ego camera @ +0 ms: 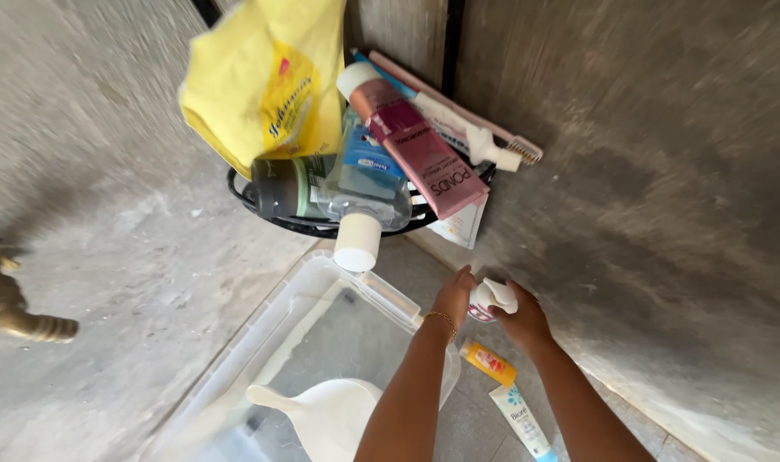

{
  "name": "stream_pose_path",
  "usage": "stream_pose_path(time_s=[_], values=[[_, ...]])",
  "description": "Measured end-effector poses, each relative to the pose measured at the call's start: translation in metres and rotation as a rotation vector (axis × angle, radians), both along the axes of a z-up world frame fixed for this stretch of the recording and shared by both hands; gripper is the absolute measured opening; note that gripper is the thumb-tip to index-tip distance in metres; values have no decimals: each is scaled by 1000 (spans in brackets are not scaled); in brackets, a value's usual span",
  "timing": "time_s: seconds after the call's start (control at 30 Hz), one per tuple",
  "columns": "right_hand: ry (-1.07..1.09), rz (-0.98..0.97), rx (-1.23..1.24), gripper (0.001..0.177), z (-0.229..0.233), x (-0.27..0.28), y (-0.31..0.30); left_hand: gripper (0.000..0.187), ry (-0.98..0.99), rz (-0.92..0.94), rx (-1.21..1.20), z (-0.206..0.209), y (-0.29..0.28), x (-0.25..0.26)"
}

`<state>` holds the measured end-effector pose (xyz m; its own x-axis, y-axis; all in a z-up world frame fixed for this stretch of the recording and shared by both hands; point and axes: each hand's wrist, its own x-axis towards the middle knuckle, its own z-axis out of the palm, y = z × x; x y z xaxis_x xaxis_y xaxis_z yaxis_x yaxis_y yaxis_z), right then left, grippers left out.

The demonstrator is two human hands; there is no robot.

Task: Tidying and organizing toiletries on a shelf and picking up items from the bathroom floor.

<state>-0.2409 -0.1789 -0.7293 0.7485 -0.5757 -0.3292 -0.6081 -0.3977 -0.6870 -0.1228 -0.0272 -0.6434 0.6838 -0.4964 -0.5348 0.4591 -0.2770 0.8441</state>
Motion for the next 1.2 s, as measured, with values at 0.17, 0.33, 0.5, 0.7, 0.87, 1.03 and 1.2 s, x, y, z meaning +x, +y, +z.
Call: stream_pose_path(time_s=[0.17,0.33,0.5,0.7,0.87,1.03,1.2], values=[[159,-80,-34,95,38,6,11,69,23,-7,17,-25,2,-3],[126,0,-91,92,3,5,2,68,96,-10,-36,-71,-4,-6],[148,-105,-82,52,5,10,6,84,127,-148,-176,-108,-20,-23],[44,13,-257,49,7,3,-1,88,-60,-254,95,-47,-12,-47],[93,-43,-310,49,14,-29,5,83,-114,-265,96,-25,-2,-48],[125,-59,-329,50,70,-47,14,80,-208,-284,96,34,24,-45],[228,-266,-146,50,174,-62,26,72,-279,-349,82,90,52,-43]])
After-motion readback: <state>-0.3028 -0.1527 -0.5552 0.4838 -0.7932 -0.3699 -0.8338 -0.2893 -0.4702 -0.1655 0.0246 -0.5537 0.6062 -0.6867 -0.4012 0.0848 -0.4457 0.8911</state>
